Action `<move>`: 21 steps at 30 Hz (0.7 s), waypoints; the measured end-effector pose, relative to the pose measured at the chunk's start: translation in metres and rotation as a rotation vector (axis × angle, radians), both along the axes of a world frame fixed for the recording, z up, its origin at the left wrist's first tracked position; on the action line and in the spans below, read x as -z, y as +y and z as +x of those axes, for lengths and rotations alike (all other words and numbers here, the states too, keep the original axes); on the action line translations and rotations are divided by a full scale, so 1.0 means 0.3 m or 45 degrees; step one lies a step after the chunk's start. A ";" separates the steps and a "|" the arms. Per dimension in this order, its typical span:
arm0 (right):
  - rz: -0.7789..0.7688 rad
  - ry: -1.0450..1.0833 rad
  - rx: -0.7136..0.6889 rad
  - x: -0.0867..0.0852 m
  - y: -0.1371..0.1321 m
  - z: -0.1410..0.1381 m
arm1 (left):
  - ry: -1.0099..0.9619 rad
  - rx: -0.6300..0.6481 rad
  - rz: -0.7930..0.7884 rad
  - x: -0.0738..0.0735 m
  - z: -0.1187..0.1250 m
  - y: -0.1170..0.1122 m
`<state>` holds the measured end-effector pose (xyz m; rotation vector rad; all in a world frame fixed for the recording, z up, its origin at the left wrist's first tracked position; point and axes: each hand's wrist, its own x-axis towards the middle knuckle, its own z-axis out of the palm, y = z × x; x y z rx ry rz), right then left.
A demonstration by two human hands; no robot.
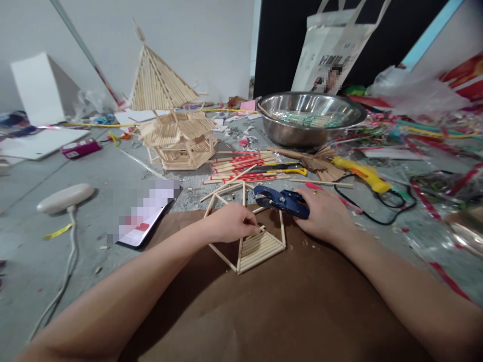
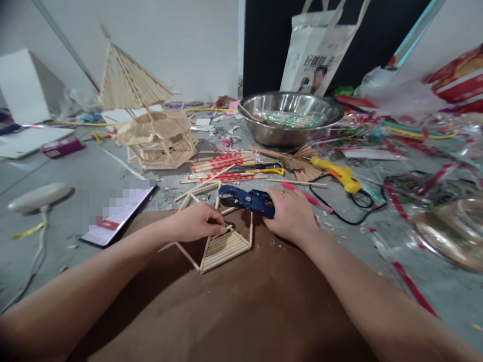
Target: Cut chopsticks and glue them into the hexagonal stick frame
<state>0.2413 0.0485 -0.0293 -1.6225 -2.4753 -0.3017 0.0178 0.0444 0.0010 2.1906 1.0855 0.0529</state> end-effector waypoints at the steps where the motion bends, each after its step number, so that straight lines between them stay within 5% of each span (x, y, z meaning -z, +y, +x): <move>1: 0.016 0.021 -0.002 0.000 0.000 0.002 | -0.069 -0.052 -0.015 -0.003 -0.001 0.000; 6: 0.139 0.141 -0.009 0.000 -0.002 0.009 | -0.449 -0.328 -0.290 -0.003 0.000 -0.004; 10: 0.143 0.183 -0.044 -0.006 -0.010 0.003 | -0.787 -0.345 -0.508 0.012 0.005 -0.006; 21: 0.103 0.233 -0.069 -0.005 -0.015 0.001 | -1.260 -0.625 -0.640 0.050 0.009 0.004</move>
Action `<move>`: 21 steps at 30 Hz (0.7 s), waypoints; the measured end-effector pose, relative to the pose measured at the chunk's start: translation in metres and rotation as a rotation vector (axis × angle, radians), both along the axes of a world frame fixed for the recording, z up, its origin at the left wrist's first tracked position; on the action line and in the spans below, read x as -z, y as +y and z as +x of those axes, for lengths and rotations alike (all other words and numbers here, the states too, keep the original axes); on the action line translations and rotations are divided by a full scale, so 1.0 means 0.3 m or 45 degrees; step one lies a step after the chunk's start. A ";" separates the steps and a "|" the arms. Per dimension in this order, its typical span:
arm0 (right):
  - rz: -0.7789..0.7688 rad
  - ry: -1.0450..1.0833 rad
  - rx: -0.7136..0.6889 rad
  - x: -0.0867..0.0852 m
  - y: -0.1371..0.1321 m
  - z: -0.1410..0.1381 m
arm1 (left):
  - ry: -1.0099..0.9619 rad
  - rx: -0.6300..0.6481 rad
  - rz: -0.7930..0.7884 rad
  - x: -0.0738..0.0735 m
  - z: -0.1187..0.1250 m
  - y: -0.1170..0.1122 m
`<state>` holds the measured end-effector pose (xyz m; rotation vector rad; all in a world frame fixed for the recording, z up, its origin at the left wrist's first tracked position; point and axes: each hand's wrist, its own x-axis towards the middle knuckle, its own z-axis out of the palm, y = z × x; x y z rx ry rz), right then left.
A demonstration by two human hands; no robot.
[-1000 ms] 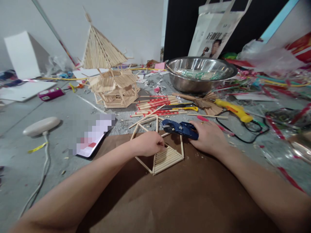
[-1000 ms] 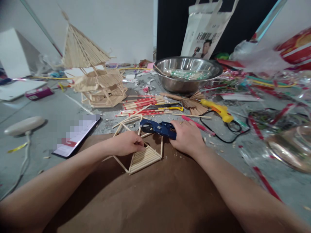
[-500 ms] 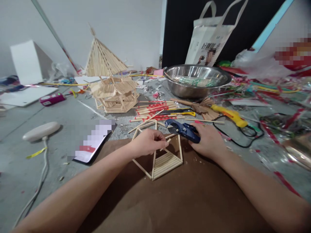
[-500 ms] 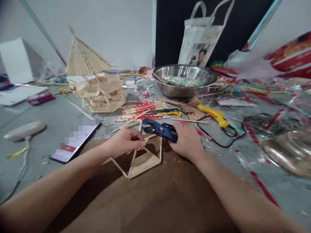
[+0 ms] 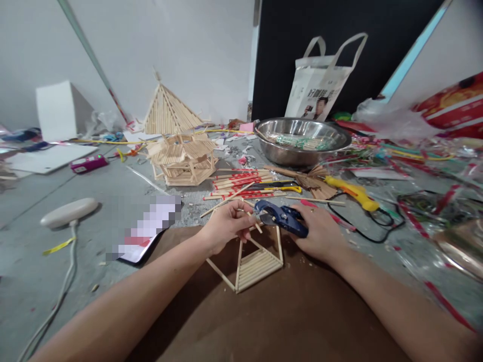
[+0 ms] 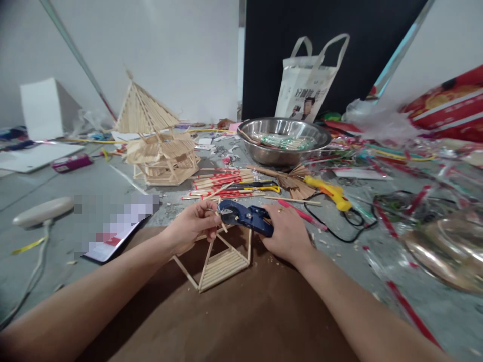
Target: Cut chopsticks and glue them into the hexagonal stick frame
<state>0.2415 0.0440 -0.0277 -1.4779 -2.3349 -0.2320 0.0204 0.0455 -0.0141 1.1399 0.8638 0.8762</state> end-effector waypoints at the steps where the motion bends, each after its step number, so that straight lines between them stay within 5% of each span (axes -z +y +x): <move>1: 0.010 0.006 0.004 -0.001 -0.001 -0.001 | -0.003 -0.030 0.018 0.000 0.004 -0.002; 21: 0.004 0.025 0.045 -0.002 -0.005 -0.007 | 0.343 -0.283 0.454 0.014 0.018 -0.022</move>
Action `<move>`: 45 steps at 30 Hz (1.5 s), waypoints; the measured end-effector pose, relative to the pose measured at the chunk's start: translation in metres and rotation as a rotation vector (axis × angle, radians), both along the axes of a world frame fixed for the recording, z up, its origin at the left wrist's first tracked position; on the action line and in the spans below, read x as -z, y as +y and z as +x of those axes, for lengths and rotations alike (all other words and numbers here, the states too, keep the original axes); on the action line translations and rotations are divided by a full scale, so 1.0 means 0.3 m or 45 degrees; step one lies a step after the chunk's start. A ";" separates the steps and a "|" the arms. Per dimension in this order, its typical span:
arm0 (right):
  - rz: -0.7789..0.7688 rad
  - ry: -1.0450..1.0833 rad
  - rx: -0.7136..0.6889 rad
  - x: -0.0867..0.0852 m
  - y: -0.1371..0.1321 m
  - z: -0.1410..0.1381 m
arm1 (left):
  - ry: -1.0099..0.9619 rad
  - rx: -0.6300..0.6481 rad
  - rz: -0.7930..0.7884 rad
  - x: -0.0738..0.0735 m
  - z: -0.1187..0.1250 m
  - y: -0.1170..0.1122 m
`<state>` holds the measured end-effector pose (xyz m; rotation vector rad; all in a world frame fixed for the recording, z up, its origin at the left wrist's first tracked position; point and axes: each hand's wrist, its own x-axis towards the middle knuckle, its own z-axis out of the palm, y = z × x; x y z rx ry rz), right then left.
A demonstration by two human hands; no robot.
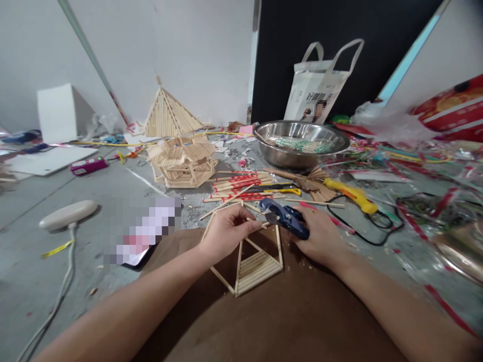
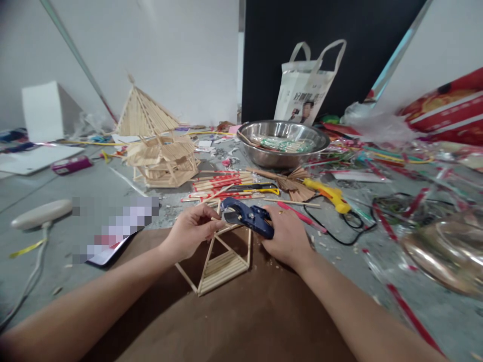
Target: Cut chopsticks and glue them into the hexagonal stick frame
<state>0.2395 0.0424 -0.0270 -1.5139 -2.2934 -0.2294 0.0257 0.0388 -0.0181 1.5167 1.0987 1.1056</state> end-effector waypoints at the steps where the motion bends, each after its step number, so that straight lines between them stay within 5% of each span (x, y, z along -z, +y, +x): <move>1: -0.009 -0.013 0.004 0.001 0.000 -0.001 | -0.017 0.012 -0.012 -0.003 0.002 -0.003; 9: -0.042 -0.023 -0.015 -0.001 -0.003 0.000 | -0.275 0.080 -0.115 -0.011 0.002 -0.002; 19: -0.059 -0.030 -0.010 0.000 0.000 0.002 | -0.239 0.183 -0.146 -0.019 0.002 -0.002; 27: -0.041 -0.060 0.021 0.004 0.000 0.000 | 0.020 0.035 0.005 -0.007 -0.011 0.004; 45: -0.035 -0.065 -0.050 0.006 -0.008 -0.008 | 0.378 0.154 0.284 -0.015 -0.012 -0.012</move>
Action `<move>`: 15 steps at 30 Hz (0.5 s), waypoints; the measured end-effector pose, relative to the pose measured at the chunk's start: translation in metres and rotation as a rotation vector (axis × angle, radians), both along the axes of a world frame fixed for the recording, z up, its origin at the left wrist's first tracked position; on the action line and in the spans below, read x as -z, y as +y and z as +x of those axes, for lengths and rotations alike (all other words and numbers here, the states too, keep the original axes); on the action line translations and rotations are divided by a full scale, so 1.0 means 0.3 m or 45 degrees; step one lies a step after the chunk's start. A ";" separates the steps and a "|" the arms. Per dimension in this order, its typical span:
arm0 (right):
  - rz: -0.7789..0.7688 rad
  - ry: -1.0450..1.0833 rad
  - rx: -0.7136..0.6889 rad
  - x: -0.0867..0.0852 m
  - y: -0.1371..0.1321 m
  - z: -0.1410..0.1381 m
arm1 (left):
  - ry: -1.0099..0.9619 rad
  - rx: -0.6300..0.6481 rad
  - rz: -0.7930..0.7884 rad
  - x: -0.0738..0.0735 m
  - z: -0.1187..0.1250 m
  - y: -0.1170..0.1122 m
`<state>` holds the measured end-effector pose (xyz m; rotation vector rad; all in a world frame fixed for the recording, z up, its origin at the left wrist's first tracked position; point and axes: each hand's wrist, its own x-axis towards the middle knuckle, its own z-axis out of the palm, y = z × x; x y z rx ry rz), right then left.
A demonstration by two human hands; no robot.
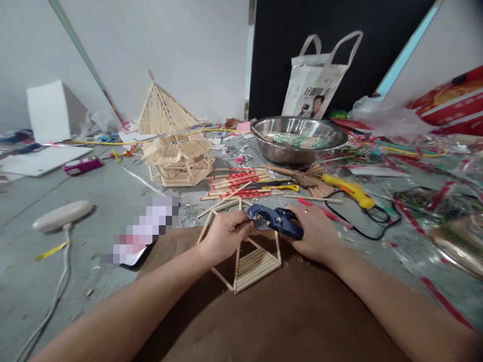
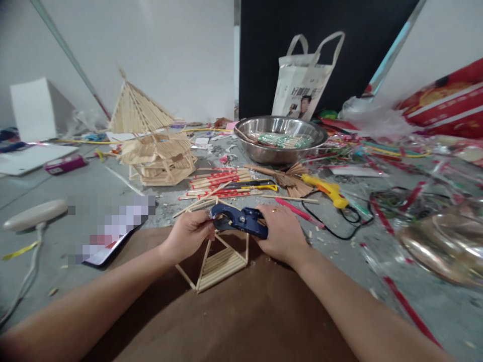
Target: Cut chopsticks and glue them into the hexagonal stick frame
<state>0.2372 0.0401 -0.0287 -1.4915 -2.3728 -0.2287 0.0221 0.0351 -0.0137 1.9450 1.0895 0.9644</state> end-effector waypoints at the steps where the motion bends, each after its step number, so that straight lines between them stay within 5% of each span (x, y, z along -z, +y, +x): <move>1: -0.004 -0.004 0.003 0.000 0.000 -0.001 | 0.015 -0.009 0.013 0.001 0.000 0.000; 15: -0.026 0.016 -0.013 0.010 -0.003 0.002 | 0.114 -0.119 0.059 0.004 0.000 0.000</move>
